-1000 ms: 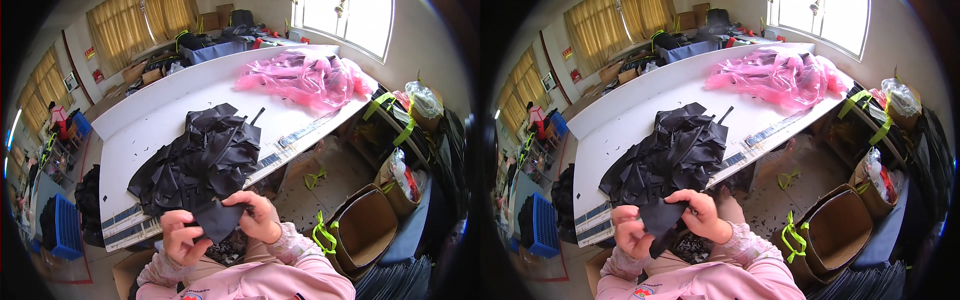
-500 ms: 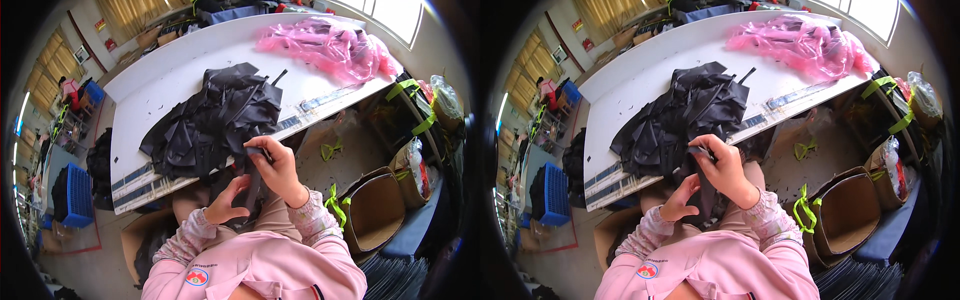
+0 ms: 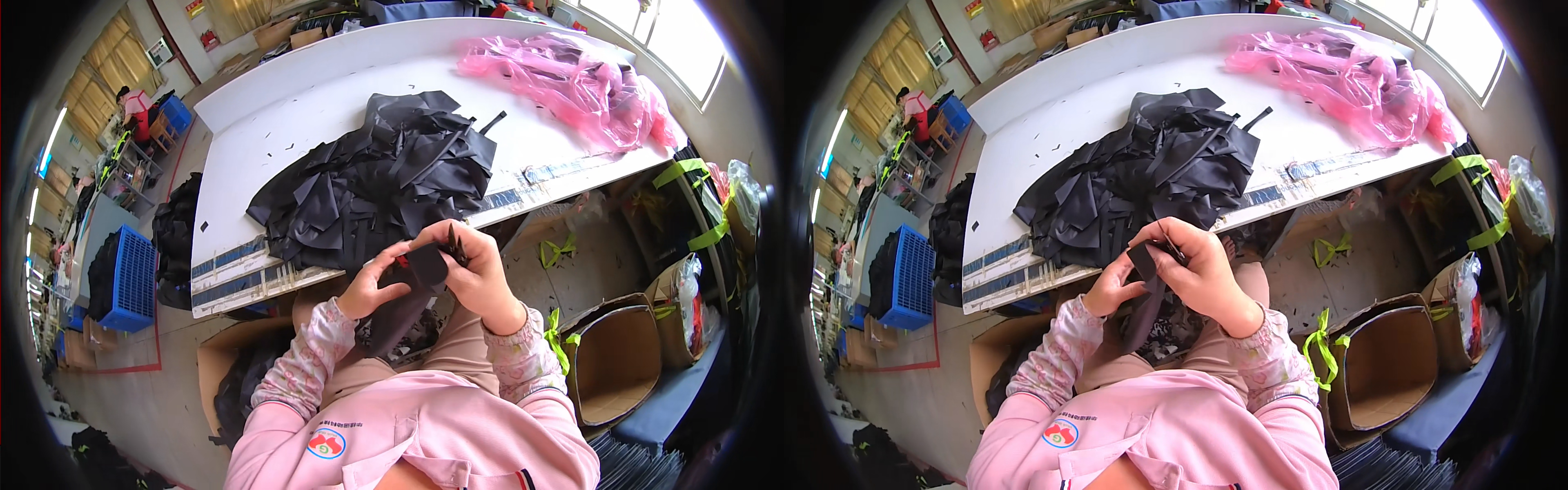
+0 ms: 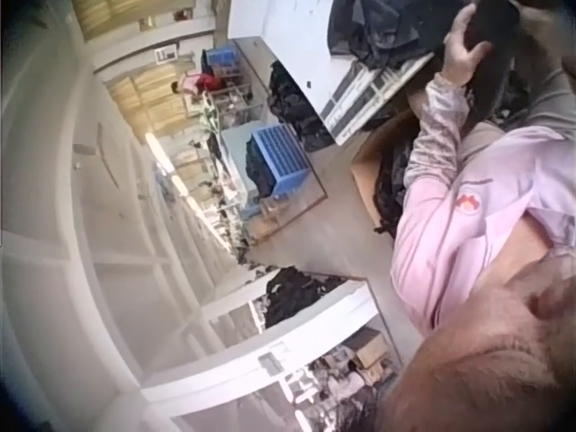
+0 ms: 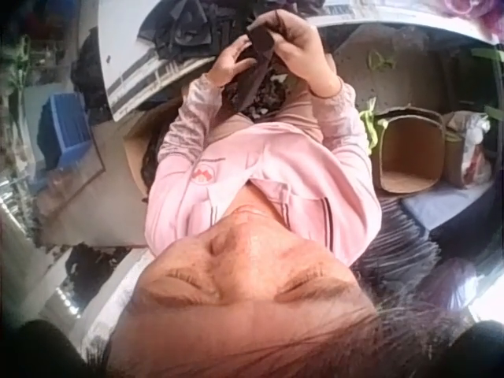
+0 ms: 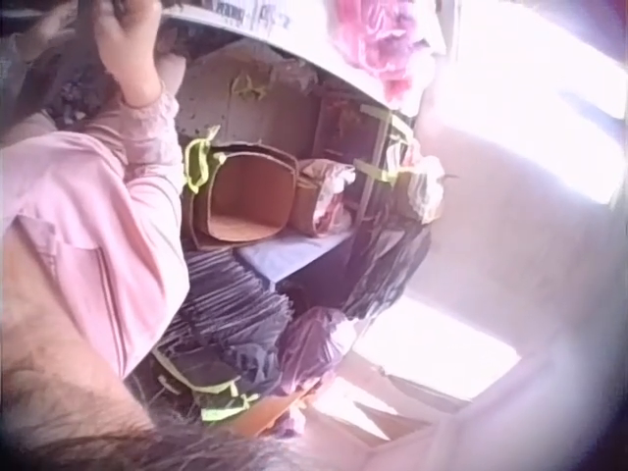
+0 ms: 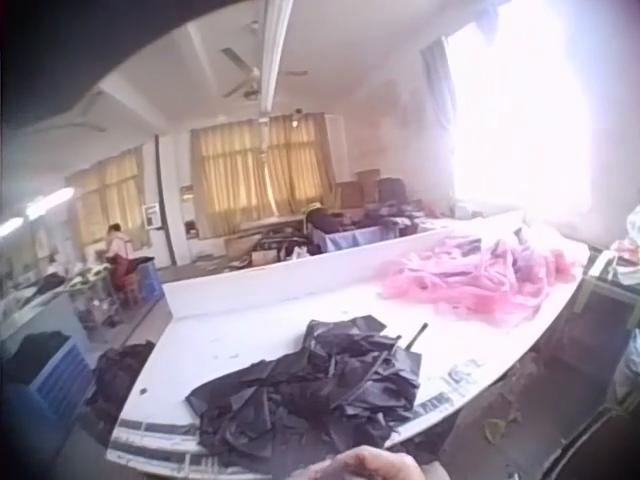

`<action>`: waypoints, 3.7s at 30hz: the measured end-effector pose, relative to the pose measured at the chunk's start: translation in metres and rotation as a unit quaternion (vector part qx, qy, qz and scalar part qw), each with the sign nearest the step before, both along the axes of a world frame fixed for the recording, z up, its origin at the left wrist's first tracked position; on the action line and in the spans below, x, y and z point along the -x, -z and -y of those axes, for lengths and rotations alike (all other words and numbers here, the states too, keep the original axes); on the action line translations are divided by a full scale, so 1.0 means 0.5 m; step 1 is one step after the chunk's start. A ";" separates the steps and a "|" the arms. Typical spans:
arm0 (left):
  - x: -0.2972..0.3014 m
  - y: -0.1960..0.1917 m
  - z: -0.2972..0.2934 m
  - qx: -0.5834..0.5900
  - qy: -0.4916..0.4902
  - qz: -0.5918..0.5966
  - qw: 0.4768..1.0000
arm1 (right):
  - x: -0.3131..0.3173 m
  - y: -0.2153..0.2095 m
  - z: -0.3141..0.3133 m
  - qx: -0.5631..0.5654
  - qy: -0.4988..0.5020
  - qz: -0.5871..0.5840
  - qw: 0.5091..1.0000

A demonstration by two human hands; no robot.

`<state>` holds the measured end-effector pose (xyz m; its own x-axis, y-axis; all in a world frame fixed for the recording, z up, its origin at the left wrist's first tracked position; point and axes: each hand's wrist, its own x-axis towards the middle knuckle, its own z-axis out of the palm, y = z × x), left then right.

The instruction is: Use scissors to trim excess material and threads from black fabric pieces at a manufacturing workbench.

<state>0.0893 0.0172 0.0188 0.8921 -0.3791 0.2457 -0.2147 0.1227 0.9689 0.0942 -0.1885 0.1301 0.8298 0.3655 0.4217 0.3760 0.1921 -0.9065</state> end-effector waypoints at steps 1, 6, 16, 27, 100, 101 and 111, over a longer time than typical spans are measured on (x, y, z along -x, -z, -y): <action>-0.007 -0.004 -0.003 0.009 0.063 -0.061 0.996 | 0.000 -0.004 0.002 -0.016 -0.024 -0.012 1.000; -0.025 -0.001 0.004 0.019 0.156 -0.179 0.971 | -0.012 -0.010 0.024 -0.031 -0.066 -0.002 0.997; -0.006 0.011 -0.026 0.208 0.028 -0.229 0.951 | -0.063 0.035 0.083 -0.010 0.170 0.005 0.985; 0.052 0.000 0.026 0.153 0.011 -0.298 0.942 | -0.131 0.141 0.062 0.119 0.218 -0.005 0.969; 0.086 -0.079 -0.059 -0.118 -0.233 0.019 0.965 | 0.043 0.204 -0.006 0.109 0.126 -0.073 0.983; 0.089 -0.088 -0.058 -0.121 -0.222 0.011 0.967 | 0.042 0.201 -0.005 0.095 0.114 -0.083 0.985; 0.101 -0.097 -0.037 -0.150 -0.198 -0.018 0.969 | 0.041 0.165 -0.024 0.131 0.031 -0.062 0.989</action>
